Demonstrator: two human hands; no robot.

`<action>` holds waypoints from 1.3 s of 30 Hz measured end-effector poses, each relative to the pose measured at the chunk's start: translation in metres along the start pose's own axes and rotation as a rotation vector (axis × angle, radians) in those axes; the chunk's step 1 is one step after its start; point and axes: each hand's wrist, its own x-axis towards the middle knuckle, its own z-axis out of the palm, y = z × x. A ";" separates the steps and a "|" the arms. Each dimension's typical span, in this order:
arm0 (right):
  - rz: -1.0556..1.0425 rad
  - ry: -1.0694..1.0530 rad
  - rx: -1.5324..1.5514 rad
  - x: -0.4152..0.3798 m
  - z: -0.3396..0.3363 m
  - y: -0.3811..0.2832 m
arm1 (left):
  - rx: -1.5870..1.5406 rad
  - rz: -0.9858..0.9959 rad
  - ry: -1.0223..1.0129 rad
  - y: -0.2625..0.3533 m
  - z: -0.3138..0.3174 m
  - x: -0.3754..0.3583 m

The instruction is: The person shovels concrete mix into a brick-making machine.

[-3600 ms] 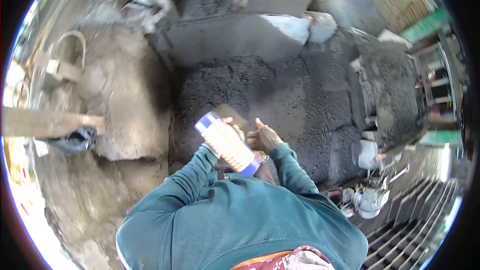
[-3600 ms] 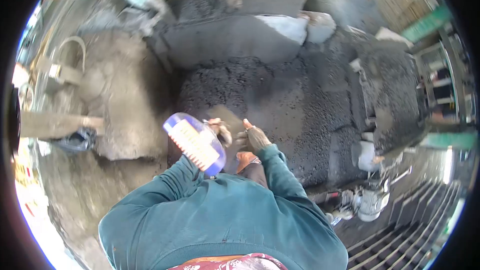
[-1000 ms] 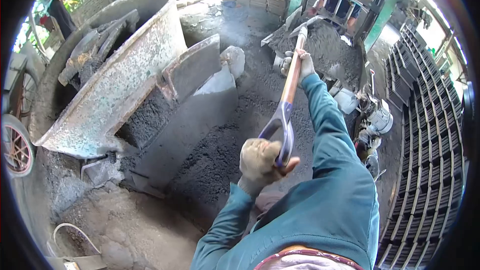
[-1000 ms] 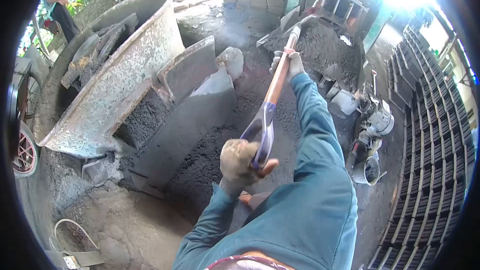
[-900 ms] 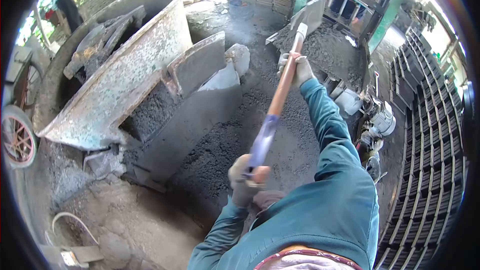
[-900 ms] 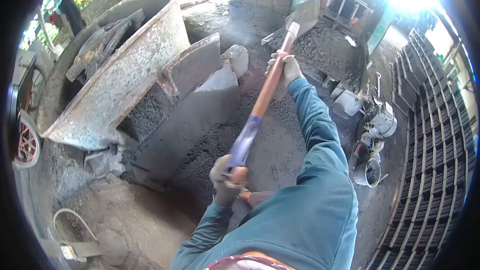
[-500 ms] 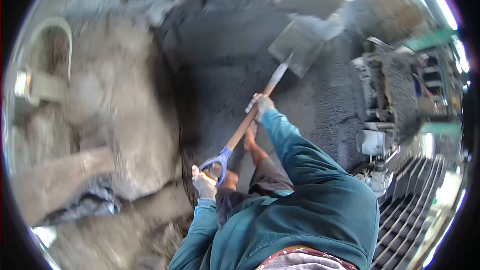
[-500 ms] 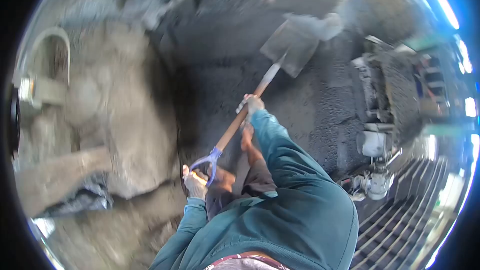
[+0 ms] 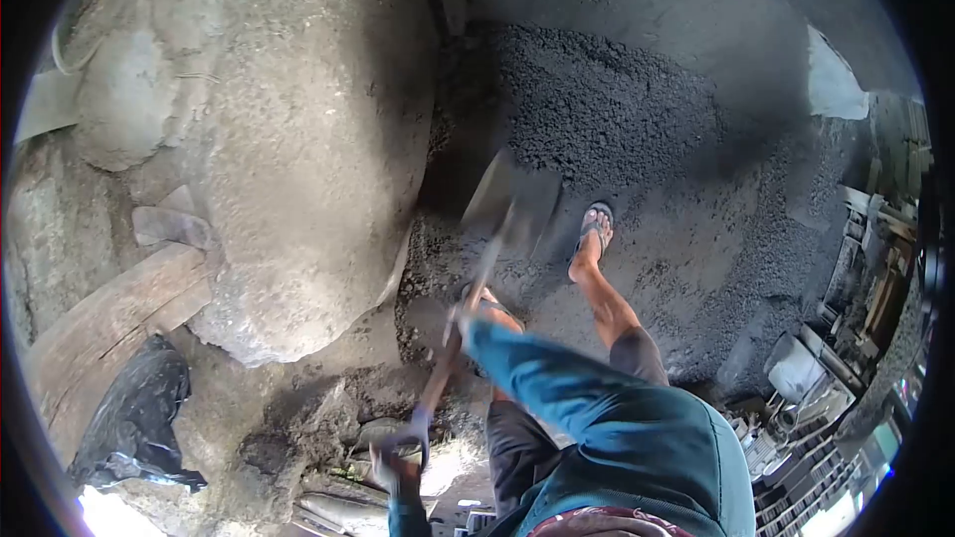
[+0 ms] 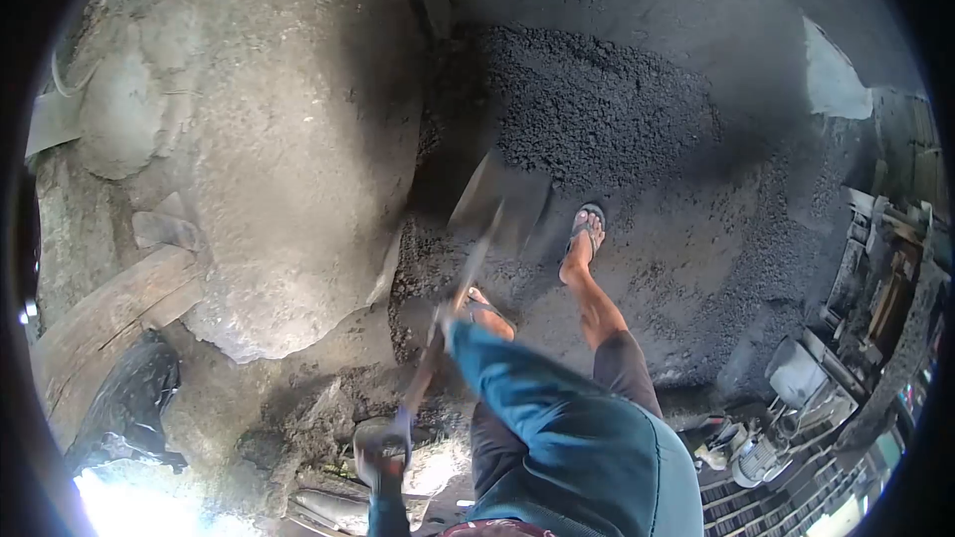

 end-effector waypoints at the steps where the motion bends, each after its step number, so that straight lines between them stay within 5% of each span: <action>1: -0.084 -0.061 0.052 0.010 -0.005 -0.081 | -0.379 -0.307 0.197 -0.022 0.048 0.040; 3: -0.191 -0.163 0.123 0.014 -0.013 -0.197 | -0.248 -0.276 0.133 0.000 0.170 0.086; 5: -0.299 -0.095 0.075 0.005 -0.011 -0.234 | -0.241 -0.277 0.179 -0.002 0.218 0.090; 7: -0.345 -0.028 0.099 -0.008 -0.020 -0.218 | -0.225 -0.179 0.222 0.002 0.217 0.067; 14: -0.431 0.007 0.249 -0.091 -0.056 -0.161 | -0.204 -0.313 0.221 -0.018 0.165 0.034; 21: -0.583 -0.139 0.524 -0.188 -0.170 -0.153 | -0.151 -0.396 -0.165 0.020 0.165 0.015; 25: -0.836 0.214 0.622 -0.308 -0.225 -0.195 | -0.113 -0.552 -0.448 0.081 0.243 0.010; 27: -0.921 0.062 0.701 -0.402 -0.249 -0.216 | -0.067 -0.547 -0.520 0.100 0.304 0.012; 28: -0.966 -0.013 0.742 -0.454 -0.263 -0.227 | -0.072 -0.502 -0.653 0.157 0.339 -0.018; 32: -1.339 -0.300 0.871 -0.646 -0.313 -0.280 | -0.158 -0.153 -0.802 0.331 0.473 -0.154; 34: -1.549 -0.420 0.922 -0.737 -0.340 -0.297 | -0.208 0.286 -1.211 0.381 0.519 -0.183; 36: -1.798 -0.495 0.977 -0.792 -0.390 -0.325 | -0.329 0.580 -1.413 0.429 0.555 -0.245; 37: -1.748 -0.640 1.148 -0.839 -0.395 -0.307 | -0.328 0.854 -1.383 0.442 0.570 -0.278; 38: -1.874 -0.389 1.180 -0.875 -0.401 -0.290 | -0.333 1.125 -1.329 0.451 0.582 -0.310; 39: -1.848 -0.665 1.156 -0.880 -0.444 -0.299 | -0.365 1.421 -1.393 0.462 0.586 -0.342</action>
